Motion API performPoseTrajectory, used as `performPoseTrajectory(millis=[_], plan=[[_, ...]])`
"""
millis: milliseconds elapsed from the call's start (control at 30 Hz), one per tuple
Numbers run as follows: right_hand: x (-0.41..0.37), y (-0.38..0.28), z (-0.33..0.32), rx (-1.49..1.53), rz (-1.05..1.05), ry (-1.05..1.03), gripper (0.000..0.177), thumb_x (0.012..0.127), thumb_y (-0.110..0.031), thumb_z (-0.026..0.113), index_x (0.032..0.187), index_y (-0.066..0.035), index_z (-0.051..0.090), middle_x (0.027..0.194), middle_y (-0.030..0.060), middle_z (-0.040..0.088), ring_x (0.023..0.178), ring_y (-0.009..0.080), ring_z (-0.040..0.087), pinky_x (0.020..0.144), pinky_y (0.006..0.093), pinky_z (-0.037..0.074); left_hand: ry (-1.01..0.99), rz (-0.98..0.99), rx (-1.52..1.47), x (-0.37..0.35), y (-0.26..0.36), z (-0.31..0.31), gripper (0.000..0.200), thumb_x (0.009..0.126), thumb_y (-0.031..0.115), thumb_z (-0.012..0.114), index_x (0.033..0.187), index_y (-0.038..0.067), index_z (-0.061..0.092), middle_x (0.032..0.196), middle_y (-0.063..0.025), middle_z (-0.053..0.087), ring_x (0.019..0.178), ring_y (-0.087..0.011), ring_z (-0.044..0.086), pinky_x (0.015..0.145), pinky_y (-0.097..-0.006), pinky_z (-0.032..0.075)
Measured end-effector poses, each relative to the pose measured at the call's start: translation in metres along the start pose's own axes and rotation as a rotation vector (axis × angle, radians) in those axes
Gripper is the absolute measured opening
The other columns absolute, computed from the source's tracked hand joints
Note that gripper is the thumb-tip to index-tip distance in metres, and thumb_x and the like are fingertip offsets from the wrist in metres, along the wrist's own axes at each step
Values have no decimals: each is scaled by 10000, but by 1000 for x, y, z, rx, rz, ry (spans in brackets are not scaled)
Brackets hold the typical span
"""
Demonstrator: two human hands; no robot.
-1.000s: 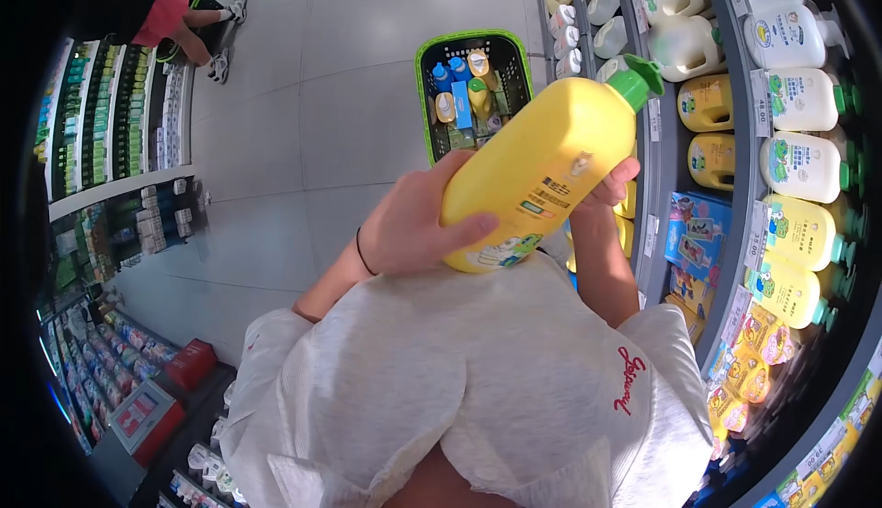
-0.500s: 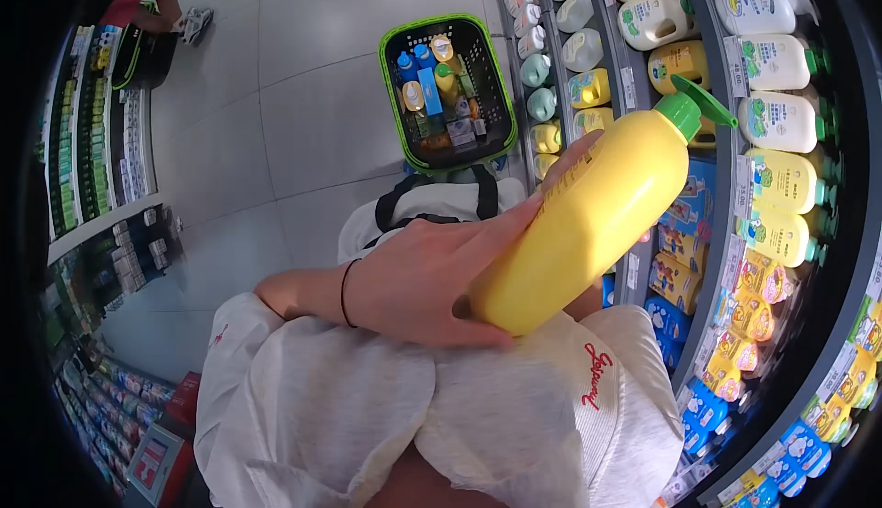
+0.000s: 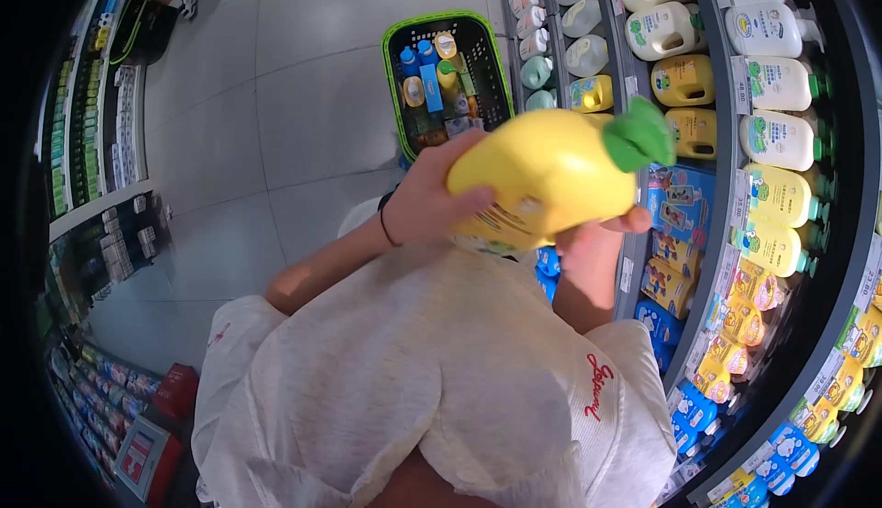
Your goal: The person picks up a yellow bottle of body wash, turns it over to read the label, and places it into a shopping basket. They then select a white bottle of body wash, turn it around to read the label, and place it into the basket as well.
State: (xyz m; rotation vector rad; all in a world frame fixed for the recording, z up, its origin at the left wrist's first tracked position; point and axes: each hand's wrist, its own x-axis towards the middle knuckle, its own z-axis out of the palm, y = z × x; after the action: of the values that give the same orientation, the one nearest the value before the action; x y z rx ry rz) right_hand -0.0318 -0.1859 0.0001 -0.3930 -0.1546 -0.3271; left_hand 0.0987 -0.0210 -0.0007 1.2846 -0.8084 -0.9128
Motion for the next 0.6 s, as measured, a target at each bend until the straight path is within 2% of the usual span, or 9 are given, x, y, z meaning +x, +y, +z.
performPoseTrajectory(millis=[67, 133, 167, 200, 300, 333, 400, 467, 600], plan=[[25, -12, -16, -351, 377, -333, 572, 844, -406, 553, 1200, 26, 436, 729, 192, 652, 626, 236, 651, 529, 291, 529, 218, -25, 57, 12, -40, -5, 415, 951, 386, 409, 1065, 10, 545, 930, -104, 621, 851, -147, 590, 781, -292, 460], [25, 5, 7, -598, 650, 85, 477, 834, -370, 584, 1099, 14, 487, 695, 162, 646, 531, 172, 594, 442, 258, 448, 316, -120, -212, 20, -63, -11, 437, 970, 378, 349, 1047, -2, 550, 925, -86, 616, 864, -130, 569, 798, -281, 447], [26, 16, 4, -690, 686, 67, 403, 832, -309, 596, 1058, 14, 514, 683, 128, 640, 524, 136, 574, 456, 242, 443, 414, -205, -475, 25, -73, -15, 469, 990, 371, 289, 1030, -14, 554, 920, -69, 612, 878, -114, 549, 816, -271, 435], [28, 26, -7, -780, 722, 42, 330, 830, -248, 609, 1017, 14, 541, 671, 94, 633, 517, 99, 553, 470, 225, 438, 427, -197, -475, 30, -84, -21, 469, 990, 371, 289, 1030, -14, 554, 920, -69, 612, 878, -114, 549, 816, -271, 435], [29, 42, -40, -962, 716, 113, 195, 820, -162, 614, 919, 3, 581, 650, 37, 587, 517, 54, 495, 455, 214, 386, 387, -170, 2, 26, -119, -40, 465, 983, 367, 319, 976, -4, 600, 932, -84, 623, 877, -124, 558, 828, -263, 426], [31, 45, -42, -947, 733, 106, 195, 820, -162, 614, 919, 3, 581, 650, 37, 587, 517, 54, 495, 455, 214, 386, 404, -184, 3, 21, -141, -44, 465, 983, 367, 319, 976, -4, 600, 932, -84, 623, 877, -124, 558, 828, -263, 426], [37, 45, -47, -982, 677, 364, 212, 791, -175, 657, 891, -1, 589, 680, 2, 572, 536, 42, 482, 471, 214, 381, 518, -313, -79, 12, -187, -51, 426, 979, 320, 341, 969, -18, 600, 924, -83, 630, 862, -132, 561, 809, -267, 432], [34, 35, -72, -956, 698, 420, 214, 772, -160, 670, 892, -2, 589, 695, -1, 575, 543, 43, 487, 479, 217, 389, 710, -560, -170, -8, -205, -57, 334, 958, 291, 391, 1012, 21, 581, 903, -56, 624, 886, -152, 580, 829, -294, 437], [9, 17, -147, -1064, 692, 562, 238, 725, -101, 676, 920, -4, 581, 715, 8, 575, 572, 53, 510, 490, 222, 408, 831, -701, 125, -78, -276, -53, 346, 948, 307, 407, 930, 18, 596, 860, -64, 628, 799, -155, 574, 749, -291, 454]])
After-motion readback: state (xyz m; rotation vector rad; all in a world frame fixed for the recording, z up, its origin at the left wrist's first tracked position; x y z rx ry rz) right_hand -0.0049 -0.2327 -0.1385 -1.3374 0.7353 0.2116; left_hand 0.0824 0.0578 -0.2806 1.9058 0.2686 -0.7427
